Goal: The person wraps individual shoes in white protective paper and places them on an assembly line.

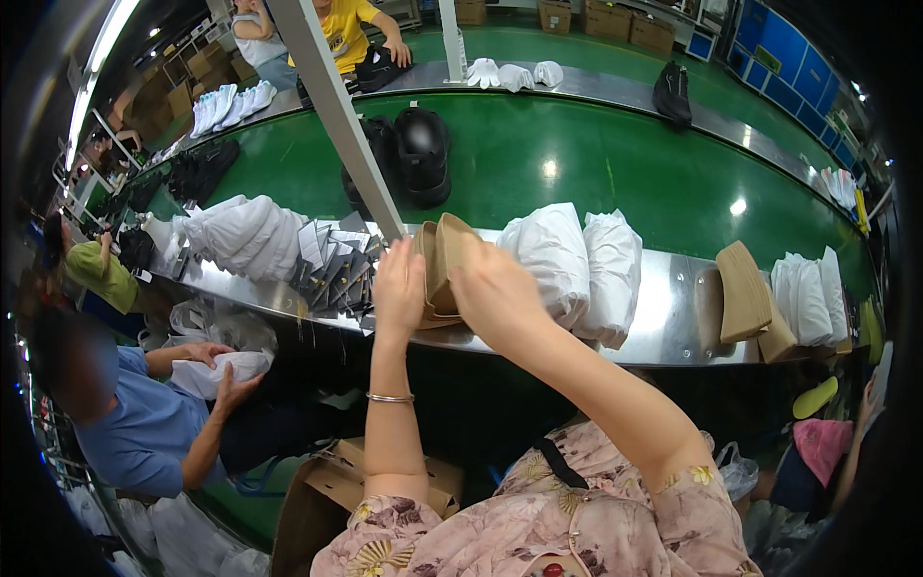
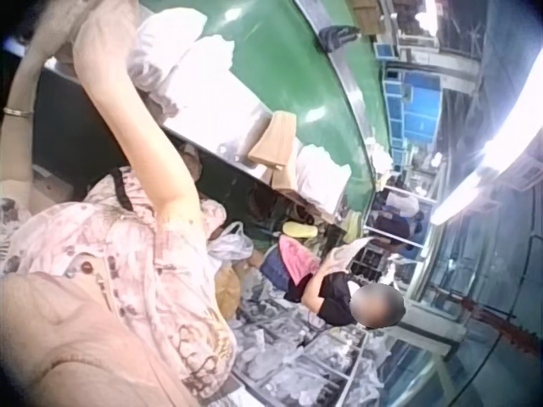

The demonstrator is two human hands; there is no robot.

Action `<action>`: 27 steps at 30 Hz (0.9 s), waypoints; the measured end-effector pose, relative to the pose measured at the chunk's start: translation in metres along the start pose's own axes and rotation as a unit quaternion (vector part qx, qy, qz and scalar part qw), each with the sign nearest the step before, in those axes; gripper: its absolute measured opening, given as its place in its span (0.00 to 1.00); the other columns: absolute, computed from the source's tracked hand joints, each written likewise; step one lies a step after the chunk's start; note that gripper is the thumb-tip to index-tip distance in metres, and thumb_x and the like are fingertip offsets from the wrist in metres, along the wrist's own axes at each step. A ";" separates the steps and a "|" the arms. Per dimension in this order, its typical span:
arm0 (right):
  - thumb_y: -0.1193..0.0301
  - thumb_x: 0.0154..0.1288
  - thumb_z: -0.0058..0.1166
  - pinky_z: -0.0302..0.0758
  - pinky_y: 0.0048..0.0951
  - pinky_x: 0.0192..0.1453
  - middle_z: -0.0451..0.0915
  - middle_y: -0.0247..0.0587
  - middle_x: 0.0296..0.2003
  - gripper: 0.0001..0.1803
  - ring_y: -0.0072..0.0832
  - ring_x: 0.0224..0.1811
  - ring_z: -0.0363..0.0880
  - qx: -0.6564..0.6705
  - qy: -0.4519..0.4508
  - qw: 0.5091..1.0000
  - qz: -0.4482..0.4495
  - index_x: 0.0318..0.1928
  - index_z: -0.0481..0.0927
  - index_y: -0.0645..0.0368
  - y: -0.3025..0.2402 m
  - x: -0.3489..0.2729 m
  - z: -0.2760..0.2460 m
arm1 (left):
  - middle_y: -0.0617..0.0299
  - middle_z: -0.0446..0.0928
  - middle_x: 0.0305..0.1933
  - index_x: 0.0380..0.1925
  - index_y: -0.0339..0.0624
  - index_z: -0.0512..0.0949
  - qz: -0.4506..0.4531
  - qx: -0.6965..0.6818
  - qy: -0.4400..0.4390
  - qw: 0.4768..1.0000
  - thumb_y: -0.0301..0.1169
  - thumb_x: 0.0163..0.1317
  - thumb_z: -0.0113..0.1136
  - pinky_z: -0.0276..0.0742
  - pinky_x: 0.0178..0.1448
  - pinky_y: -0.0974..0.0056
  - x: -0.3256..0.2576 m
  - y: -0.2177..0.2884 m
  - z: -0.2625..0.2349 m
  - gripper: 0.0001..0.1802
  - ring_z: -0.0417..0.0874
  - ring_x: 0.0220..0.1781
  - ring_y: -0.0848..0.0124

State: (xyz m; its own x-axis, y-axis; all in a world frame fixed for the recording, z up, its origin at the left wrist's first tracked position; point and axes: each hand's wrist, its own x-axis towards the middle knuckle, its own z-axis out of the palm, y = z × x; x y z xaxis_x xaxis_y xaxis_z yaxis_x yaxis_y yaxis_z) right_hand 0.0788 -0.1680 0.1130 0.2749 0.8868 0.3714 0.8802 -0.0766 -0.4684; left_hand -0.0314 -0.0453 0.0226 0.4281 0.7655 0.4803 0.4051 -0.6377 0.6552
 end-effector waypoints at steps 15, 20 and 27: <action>0.78 0.60 0.44 0.75 0.33 0.25 0.78 0.51 0.28 0.14 0.37 0.26 0.79 0.326 0.194 0.925 -0.008 0.47 0.69 0.69 -0.016 0.007 -0.064 | 0.42 0.62 0.62 0.57 0.28 0.63 -0.058 -0.129 0.091 0.986 0.37 0.68 0.41 0.53 0.69 0.58 -0.023 0.014 0.001 0.25 0.60 0.66 0.54; 0.74 0.64 0.40 0.73 0.22 0.18 0.78 0.44 0.35 0.18 0.26 0.22 0.76 0.787 0.056 0.591 0.169 0.54 0.66 0.65 0.010 -0.085 -0.145 | 0.49 0.61 0.63 0.60 0.28 0.59 -0.036 -0.575 0.084 0.813 0.45 0.66 0.46 0.54 0.69 0.57 -0.037 0.150 -0.030 0.33 0.62 0.65 0.60; 0.75 0.61 0.46 0.72 0.32 0.55 0.75 0.42 0.47 0.19 0.27 0.50 0.75 0.816 0.200 0.465 0.280 0.54 0.67 0.66 0.076 -0.260 -0.150 | 0.52 0.70 0.55 0.55 0.30 0.62 -0.169 -0.737 -0.283 0.589 0.35 0.64 0.50 0.73 0.55 0.62 -0.117 0.266 0.043 0.24 0.74 0.54 0.64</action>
State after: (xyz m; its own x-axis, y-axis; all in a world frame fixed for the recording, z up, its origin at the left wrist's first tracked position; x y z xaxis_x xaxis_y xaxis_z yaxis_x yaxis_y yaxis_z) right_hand 0.1322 -0.4729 0.1009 0.6216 0.7549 -0.2091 -0.7479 0.4925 -0.4450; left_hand 0.0607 -0.3085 0.1155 0.8946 0.4095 0.1787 -0.4193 0.6312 0.6525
